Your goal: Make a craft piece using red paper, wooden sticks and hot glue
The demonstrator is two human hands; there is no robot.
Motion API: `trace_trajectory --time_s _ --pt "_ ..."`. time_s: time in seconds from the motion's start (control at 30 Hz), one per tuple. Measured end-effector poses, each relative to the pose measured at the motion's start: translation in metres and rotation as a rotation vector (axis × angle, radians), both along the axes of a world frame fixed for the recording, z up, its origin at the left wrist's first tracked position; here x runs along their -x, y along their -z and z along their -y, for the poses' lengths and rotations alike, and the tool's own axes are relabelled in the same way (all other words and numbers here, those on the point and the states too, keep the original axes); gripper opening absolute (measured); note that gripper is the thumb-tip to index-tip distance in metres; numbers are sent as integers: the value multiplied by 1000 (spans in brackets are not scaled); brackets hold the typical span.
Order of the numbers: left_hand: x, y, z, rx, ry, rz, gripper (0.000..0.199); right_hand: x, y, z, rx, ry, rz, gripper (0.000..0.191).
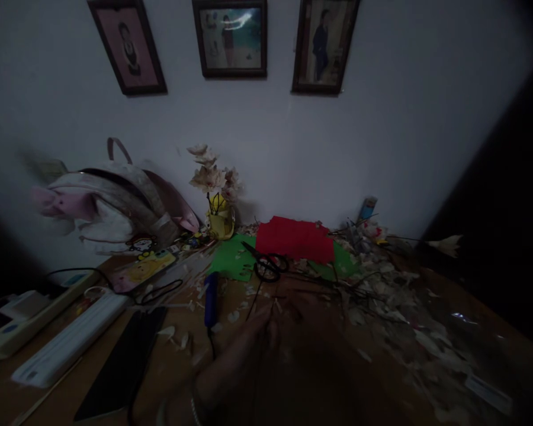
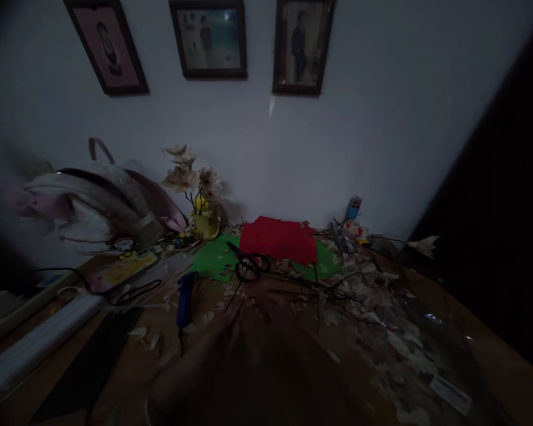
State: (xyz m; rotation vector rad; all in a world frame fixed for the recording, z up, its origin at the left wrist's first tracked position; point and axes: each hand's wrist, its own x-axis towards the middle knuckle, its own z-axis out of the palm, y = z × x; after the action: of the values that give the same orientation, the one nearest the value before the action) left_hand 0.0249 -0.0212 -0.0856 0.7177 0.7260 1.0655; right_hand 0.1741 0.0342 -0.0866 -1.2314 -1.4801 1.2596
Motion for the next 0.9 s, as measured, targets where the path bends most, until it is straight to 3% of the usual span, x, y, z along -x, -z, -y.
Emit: trace_trajectory --time_s 0.17,0.33,0.5,0.6,0.7,0.8,0.9 --pt "-1 1 -7 -110 17 -155 36 9 9 1 -28 -172 -34 35" --pt "2 3 -8 -196 27 -376 44 19 1 9 27 -54 -52 34" --pt "7 -1 -12 -312 -87 -586 32 18 3 13 -4 66 -187 40" --pt "6 -19 -17 -351 -174 -633 32 15 0 20 -114 57 -265 42" --pt "1 -49 -21 -434 -215 -637 29 12 -6 28 -218 43 -339 45" --pt "-9 -78 -27 -505 -96 -592 29 9 -11 31 -243 14 -350 49" --pt "-20 -90 -41 -403 0 -462 34 6 -12 30 -247 -15 -354 52"
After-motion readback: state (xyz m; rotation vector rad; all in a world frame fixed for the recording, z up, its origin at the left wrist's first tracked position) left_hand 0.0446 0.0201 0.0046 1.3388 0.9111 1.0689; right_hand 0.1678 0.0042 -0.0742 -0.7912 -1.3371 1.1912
